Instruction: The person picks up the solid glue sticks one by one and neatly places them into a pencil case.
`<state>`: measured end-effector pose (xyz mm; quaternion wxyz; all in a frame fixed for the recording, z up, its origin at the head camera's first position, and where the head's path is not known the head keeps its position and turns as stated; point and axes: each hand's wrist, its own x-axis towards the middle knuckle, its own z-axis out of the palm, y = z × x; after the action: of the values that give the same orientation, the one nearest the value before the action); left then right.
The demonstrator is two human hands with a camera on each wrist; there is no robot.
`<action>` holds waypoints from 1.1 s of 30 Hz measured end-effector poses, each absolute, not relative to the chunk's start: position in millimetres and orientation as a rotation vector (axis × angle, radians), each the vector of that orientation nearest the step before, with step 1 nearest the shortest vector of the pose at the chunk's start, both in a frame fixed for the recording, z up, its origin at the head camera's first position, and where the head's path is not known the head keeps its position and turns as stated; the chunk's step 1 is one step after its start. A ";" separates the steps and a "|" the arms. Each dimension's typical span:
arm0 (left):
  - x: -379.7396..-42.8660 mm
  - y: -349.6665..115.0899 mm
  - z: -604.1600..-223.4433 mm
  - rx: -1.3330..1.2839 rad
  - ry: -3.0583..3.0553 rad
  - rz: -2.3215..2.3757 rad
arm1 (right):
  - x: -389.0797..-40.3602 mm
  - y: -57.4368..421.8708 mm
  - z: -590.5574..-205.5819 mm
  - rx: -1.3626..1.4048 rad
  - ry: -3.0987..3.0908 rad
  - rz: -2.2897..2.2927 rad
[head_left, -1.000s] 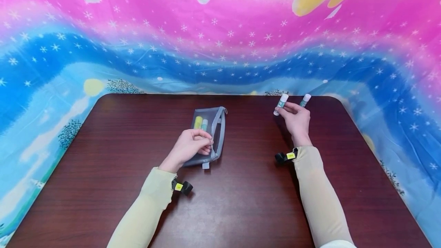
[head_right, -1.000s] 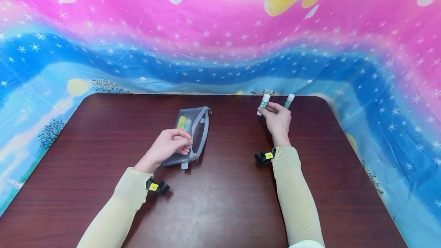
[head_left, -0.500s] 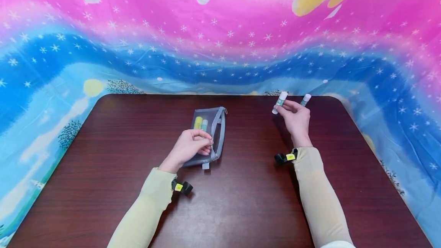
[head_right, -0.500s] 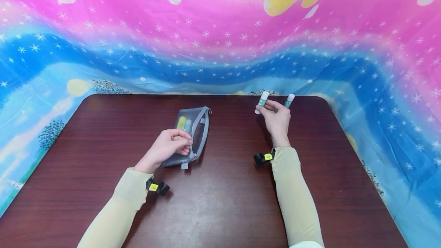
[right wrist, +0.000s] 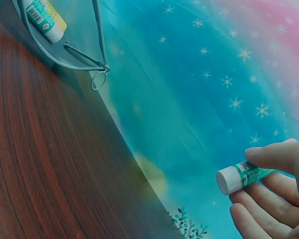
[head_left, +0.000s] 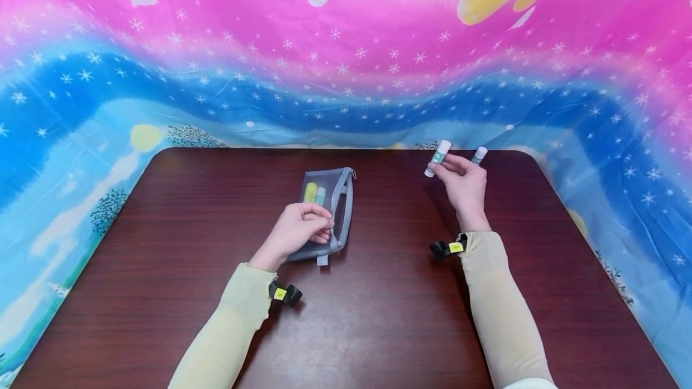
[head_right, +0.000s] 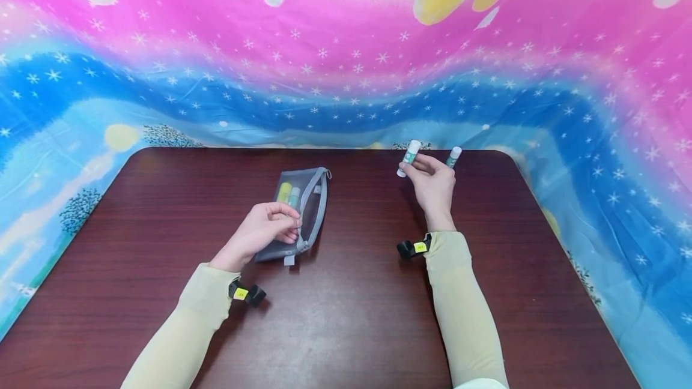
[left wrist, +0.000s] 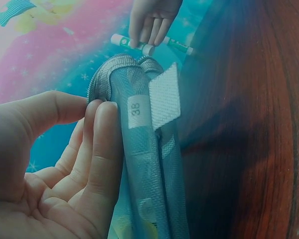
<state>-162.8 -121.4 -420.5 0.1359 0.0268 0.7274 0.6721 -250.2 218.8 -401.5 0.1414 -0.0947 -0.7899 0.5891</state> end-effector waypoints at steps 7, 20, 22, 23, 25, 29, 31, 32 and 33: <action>-163.0 -121.0 -420.7 0.082 2.096 1.948 | -247.5 217.0 -396.9 -0.248 -2.269 1.716; -163.4 -120.6 -420.2 0.094 2.092 1.951 | -243.1 212.3 -388.9 -0.203 -2.240 1.758; -163.3 -120.6 -419.8 0.097 2.094 1.951 | -242.5 211.6 -387.7 -0.197 -2.229 1.769; -163.1 -120.5 -419.6 0.099 2.094 1.951 | -242.1 211.5 -387.1 -0.196 -2.225 1.774; -162.8 -120.3 -419.4 0.100 2.095 1.949 | -241.3 211.1 -386.3 -0.195 -2.221 1.780; -162.8 -120.2 -420.2 0.101 2.096 1.951 | -240.0 210.1 -384.3 -0.182 -2.230 1.780; -162.9 -120.1 -420.9 0.104 2.096 1.953 | -239.4 209.3 -383.1 -0.169 -2.225 1.791; -163.1 -120.0 -421.1 0.104 2.094 1.956 | -239.0 209.0 -382.1 -0.165 -2.223 1.801; -163.0 -119.9 -421.1 0.104 2.093 1.957 | -238.6 208.6 -381.4 -0.159 -2.215 1.813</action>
<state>-163.0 -119.9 -421.1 0.1368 0.0359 0.7231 0.6762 -238.6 208.6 -381.4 0.1368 -0.0550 -0.7654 0.6264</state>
